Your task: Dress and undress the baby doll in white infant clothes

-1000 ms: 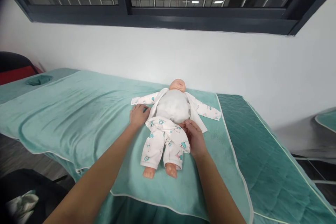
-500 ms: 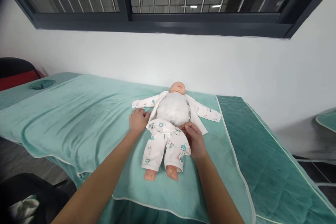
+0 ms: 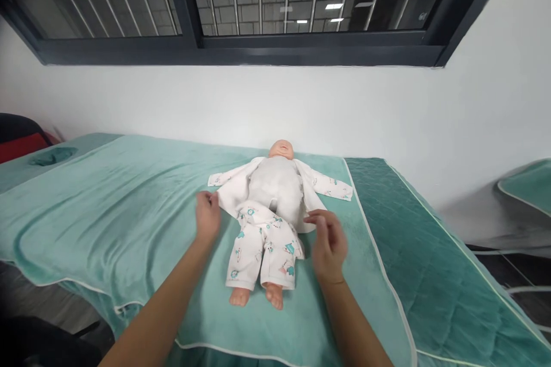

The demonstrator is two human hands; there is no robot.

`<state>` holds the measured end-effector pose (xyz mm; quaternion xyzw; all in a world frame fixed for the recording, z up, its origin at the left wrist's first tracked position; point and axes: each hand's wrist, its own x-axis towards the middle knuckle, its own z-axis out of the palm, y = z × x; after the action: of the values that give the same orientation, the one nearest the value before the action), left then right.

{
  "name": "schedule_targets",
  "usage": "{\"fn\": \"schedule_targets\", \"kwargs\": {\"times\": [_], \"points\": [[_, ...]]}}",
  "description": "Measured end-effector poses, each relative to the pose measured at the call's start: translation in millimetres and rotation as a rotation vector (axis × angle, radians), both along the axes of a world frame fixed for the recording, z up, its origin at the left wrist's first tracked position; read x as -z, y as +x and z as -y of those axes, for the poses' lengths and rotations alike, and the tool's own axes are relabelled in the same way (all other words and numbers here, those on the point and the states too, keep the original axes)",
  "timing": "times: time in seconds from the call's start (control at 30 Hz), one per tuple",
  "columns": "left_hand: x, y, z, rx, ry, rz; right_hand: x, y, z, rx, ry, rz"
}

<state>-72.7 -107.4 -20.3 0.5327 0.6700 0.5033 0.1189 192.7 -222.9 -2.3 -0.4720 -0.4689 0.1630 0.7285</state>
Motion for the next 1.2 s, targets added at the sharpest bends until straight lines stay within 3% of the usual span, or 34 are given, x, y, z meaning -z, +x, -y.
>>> {"fn": "schedule_targets", "kwargs": {"times": [0.1, 0.17, 0.27, 0.37, 0.6, 0.73, 0.93, 1.1, 1.2], "points": [[0.9, -6.2, 0.2, -0.043, 0.092, 0.148, 5.1, 37.6, -16.4, 0.198, 0.013, -0.078], [1.6, -6.4, 0.0, -0.047, 0.12, 0.191, 13.5, 67.4, -35.5, 0.277, -0.101, -0.086], [3.8, -3.9, -1.3, -0.039, 0.112, 0.194, 28.2, 99.0, -63.3, 0.21, -0.459, 0.144], [7.4, -2.6, -2.9, 0.005, 0.13, 0.2, 37.8, 103.6, -82.2, 0.065, -0.6, 0.318], [12.4, -4.2, -7.1, 0.007, 0.152, 0.054, 42.4, 82.0, -105.1, -0.179, -0.545, 0.253], [10.9, -2.2, -6.9, 0.047, 0.108, 0.096, 43.9, 79.9, -107.5, -0.325, -0.478, 0.169], [1.1, -0.7, -24.8, 0.209, 0.058, 0.426, 49.9, 79.8, -108.6, -0.253, -0.424, 0.144], [-6.9, -4.2, -56.3, 0.362, -0.004, 0.662, 46.2, 77.7, -110.1, -0.44, -0.385, 0.07], [-9.1, -9.2, -65.4, 0.432, -0.05, 0.789, 36.6, 75.7, -107.9, -0.443, -0.401, 0.008]]}}
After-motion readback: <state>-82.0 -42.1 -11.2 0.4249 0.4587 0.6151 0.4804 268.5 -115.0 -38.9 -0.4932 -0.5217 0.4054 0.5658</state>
